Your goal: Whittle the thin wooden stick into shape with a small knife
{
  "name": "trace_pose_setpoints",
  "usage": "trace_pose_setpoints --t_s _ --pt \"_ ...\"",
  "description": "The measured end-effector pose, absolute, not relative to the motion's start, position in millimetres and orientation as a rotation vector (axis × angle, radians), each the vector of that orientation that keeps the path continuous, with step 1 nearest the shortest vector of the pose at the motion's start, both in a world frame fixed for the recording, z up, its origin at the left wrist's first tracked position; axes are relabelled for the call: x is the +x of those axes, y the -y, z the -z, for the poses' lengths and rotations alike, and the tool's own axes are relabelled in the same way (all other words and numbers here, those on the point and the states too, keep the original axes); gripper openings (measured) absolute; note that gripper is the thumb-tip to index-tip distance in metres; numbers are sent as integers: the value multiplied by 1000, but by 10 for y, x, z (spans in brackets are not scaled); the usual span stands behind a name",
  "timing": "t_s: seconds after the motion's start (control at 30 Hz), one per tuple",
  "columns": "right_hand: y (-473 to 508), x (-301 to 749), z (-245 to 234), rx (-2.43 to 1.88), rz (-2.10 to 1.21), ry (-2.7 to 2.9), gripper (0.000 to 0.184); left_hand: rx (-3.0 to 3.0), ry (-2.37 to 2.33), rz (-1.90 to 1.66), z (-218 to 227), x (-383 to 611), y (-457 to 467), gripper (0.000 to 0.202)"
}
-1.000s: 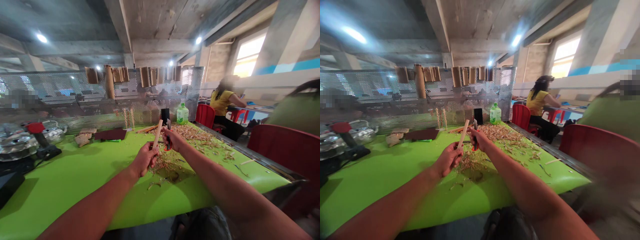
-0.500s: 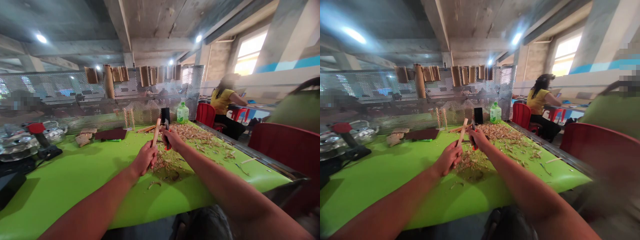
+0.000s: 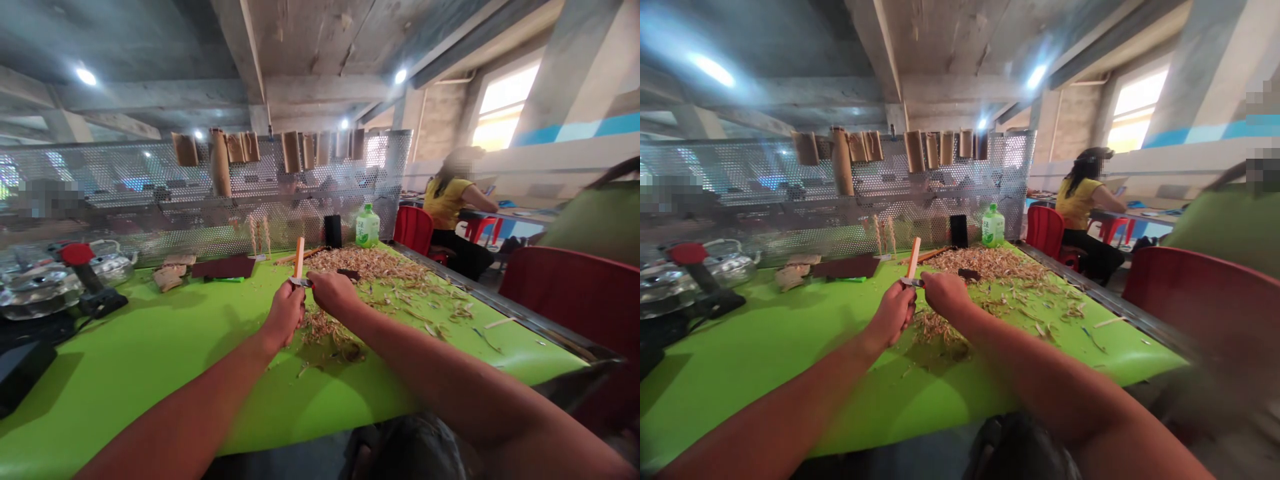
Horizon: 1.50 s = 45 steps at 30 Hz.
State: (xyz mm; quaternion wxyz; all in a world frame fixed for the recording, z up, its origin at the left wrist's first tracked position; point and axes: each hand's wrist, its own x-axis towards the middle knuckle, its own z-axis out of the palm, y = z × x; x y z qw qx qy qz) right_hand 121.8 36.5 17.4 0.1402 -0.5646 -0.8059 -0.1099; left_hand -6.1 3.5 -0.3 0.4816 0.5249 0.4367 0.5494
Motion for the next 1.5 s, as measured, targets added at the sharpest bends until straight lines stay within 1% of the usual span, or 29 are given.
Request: trace_pose_setpoints --t_s 0.3,0.37,0.43,0.5,0.57,0.63,0.73,0.83,0.97,1.17,1.33,1.5 --pt "-576 1303 -123 -1597 315 2248 32 1241 -1050 -1263 -98 -6 125 9" --pt "-688 1418 -156 -1650 292 2156 34 1265 -1054 -1208 -100 15 208 8" --pt "-827 1613 -208 -1803 234 1973 36 1317 -998 -1101 -81 58 306 12" --pt "-953 1828 -252 -1917 181 1800 36 1356 -894 -1029 -53 106 379 20" --pt "-1023 1963 -265 -1956 120 1702 37 1340 -824 -1053 -28 130 386 26" --pt "-1016 1948 -247 -1916 95 1679 39 1293 -831 -1133 -14 108 320 24" --pt "-879 1693 -187 -1752 111 1804 41 1268 -883 -1242 -6 14 159 15" --pt "-683 1406 -129 -1610 130 2043 39 1265 -890 -1332 -6 -56 44 17" --pt "-502 1253 -97 -1571 164 2238 35 1249 -853 -1358 -7 -56 7 16" --pt "-453 1251 -121 -1559 215 2283 33 1212 -836 -1370 -30 -41 23 20" --pt "-471 1276 -160 -1582 276 2265 37 1220 -869 -1374 -62 -7 80 20" --pt "-498 1274 -162 -1613 328 2262 37 1299 -915 -1345 -79 9 80 17"
